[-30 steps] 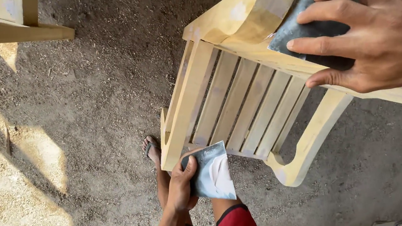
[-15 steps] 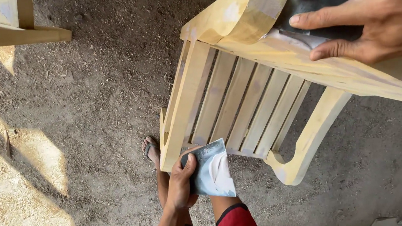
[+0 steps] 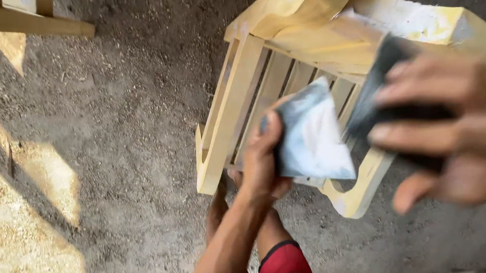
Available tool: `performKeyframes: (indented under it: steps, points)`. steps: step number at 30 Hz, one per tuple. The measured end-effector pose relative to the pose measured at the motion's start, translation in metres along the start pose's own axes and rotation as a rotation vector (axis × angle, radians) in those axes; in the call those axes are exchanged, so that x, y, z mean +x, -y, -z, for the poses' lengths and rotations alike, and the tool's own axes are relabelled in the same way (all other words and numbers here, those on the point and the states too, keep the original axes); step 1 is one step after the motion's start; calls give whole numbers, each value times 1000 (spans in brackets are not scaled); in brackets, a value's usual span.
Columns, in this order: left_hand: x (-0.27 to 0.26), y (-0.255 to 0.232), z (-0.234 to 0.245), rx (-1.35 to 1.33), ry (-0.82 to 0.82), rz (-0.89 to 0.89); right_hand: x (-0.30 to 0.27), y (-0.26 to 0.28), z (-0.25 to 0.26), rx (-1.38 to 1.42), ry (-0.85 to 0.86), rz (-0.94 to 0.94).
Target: Sanding a wooden chair and applying wood filler to joints and imperfections.
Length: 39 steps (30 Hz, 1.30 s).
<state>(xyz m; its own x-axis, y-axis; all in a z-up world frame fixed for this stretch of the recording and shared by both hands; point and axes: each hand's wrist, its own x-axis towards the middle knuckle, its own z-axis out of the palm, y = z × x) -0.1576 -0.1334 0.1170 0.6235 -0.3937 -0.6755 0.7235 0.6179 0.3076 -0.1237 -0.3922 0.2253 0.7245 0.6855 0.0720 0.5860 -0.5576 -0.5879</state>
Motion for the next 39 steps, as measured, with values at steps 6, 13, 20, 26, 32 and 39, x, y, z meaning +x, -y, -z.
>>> performKeyframes:
  steps: [6,13,20,26,32,39]
  points:
    - [-27,2,-4,-315,210,155,-44,27,-14,-200,3,-109]
    - [-34,-16,81,-146,19,-213,-54,-52,27,-314,-42,-66]
    - [-29,73,122,-379,-172,-195,9,-117,44,-533,213,86]
    - [-26,118,114,-413,-223,-136,39,-132,41,-250,271,93]
    - [-26,126,109,-331,-209,-132,47,-134,44,-331,308,102]
    - [-28,137,103,-298,-247,-131,37,-151,43,-164,309,63]
